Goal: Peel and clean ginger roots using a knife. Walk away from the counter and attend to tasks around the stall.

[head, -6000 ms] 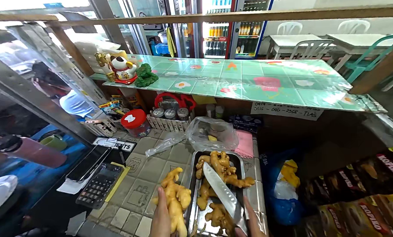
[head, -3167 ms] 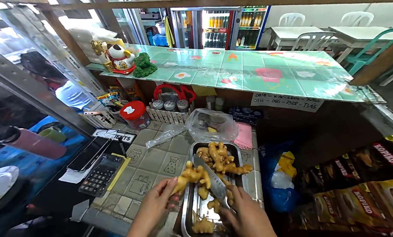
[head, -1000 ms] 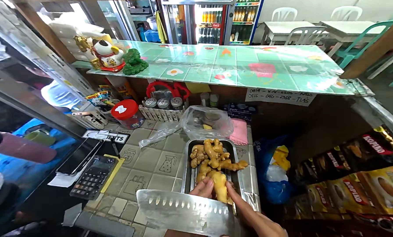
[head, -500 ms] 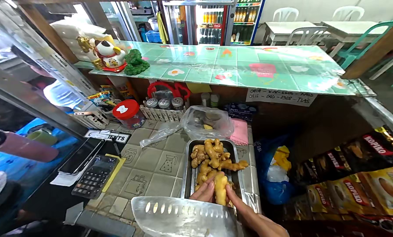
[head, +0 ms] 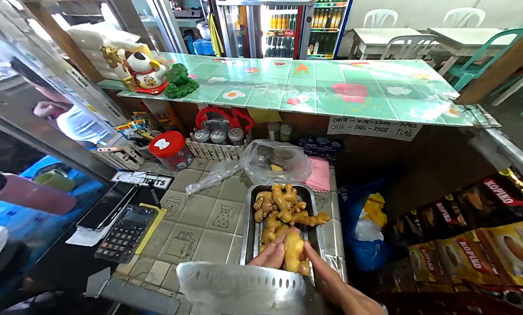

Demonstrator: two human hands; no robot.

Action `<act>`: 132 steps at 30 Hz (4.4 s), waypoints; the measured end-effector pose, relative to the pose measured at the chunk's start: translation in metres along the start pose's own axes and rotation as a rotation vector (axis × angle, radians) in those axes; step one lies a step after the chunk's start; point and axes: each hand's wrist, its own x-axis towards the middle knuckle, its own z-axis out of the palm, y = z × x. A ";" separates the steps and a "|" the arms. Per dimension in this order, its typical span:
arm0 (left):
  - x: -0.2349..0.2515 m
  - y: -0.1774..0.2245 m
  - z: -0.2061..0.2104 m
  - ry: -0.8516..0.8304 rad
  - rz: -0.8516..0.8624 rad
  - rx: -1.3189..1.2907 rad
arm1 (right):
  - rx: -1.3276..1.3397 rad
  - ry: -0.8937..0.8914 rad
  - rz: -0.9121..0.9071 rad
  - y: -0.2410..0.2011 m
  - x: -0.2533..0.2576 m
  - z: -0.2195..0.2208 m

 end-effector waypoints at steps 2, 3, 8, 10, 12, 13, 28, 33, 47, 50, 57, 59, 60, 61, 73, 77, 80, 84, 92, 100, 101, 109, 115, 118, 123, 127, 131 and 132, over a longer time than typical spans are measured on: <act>-0.002 0.000 0.000 0.010 -0.007 -0.011 | -0.005 -0.007 -0.003 0.001 0.000 -0.002; -0.003 0.000 0.000 0.021 -0.009 -0.001 | 0.002 -0.021 0.002 0.001 0.000 -0.003; -0.005 -0.003 0.006 0.082 -0.028 0.033 | 0.052 -0.091 0.032 -0.003 0.003 -0.005; -0.006 -0.004 0.007 0.091 -0.032 0.011 | 0.008 -0.069 0.022 -0.003 0.004 -0.005; -0.008 -0.004 0.007 0.104 -0.038 -0.021 | -0.010 -0.069 0.020 -0.002 0.005 -0.006; -0.008 -0.004 0.007 0.106 -0.042 -0.026 | -0.007 -0.078 0.023 -0.002 0.005 -0.006; -0.007 -0.009 -0.008 -0.024 0.080 -0.034 | 0.220 -0.143 0.070 0.003 0.005 -0.011; -0.012 -0.013 -0.008 -0.023 0.074 -0.130 | 0.117 -0.082 0.039 0.007 0.005 -0.009; -0.026 -0.009 0.007 0.131 0.058 -0.240 | 0.058 -0.015 -0.045 0.010 0.007 -0.003; -0.025 -0.009 0.009 0.180 0.053 -0.227 | 0.107 -0.013 -0.037 0.013 0.007 -0.001; -0.020 -0.008 0.001 0.010 0.065 -0.127 | 0.260 -0.085 -0.002 0.013 0.006 -0.002; -0.016 -0.007 -0.006 -0.081 0.111 -0.075 | 0.260 -0.081 -0.008 0.011 0.007 -0.002; -0.015 -0.007 -0.007 -0.110 0.141 -0.041 | 0.265 -0.085 -0.013 0.010 0.007 -0.003; -0.014 -0.006 -0.008 -0.135 0.174 -0.006 | 0.274 -0.090 -0.018 0.009 0.007 -0.004; -0.002 0.007 -0.017 -0.251 0.158 0.080 | 0.392 -0.187 0.067 0.004 0.007 -0.011; -0.001 0.013 -0.022 -0.301 0.146 0.132 | 0.456 -0.215 0.041 0.004 0.007 -0.012; -0.002 0.014 -0.024 -0.310 0.125 0.082 | 0.495 -0.208 0.029 0.004 0.008 -0.010; -0.002 0.011 -0.027 -0.310 0.118 0.103 | 0.304 -0.135 0.020 0.003 0.006 -0.007; -0.009 0.000 -0.022 -0.261 0.146 -0.041 | 0.203 -0.027 -0.049 0.007 0.006 0.001; -0.008 0.009 -0.024 -0.352 0.181 0.071 | 0.351 -0.113 -0.048 0.006 0.006 -0.002; -0.009 0.007 -0.024 -0.343 0.179 0.038 | 0.328 -0.091 -0.051 0.006 0.006 -0.001; -0.013 0.004 -0.024 -0.311 0.143 -0.003 | 0.346 -0.048 -0.051 0.006 0.008 0.001; -0.013 -0.001 -0.025 -0.252 0.125 -0.017 | 0.515 -0.133 -0.003 0.002 0.011 -0.008; -0.012 -0.001 -0.026 -0.260 0.150 0.020 | 0.561 -0.185 -0.044 0.003 0.014 -0.010; -0.014 0.000 -0.028 -0.304 0.165 0.017 | 0.479 -0.189 -0.023 0.004 0.013 -0.011; -0.013 0.002 -0.027 -0.285 0.161 0.060 | 0.417 -0.169 -0.026 0.003 0.012 -0.010; -0.020 -0.003 -0.026 -0.274 0.141 -0.058 | 0.323 -0.113 -0.120 0.007 0.012 -0.007; -0.020 -0.004 -0.027 -0.277 0.142 -0.062 | 0.329 -0.111 -0.121 0.008 0.012 -0.007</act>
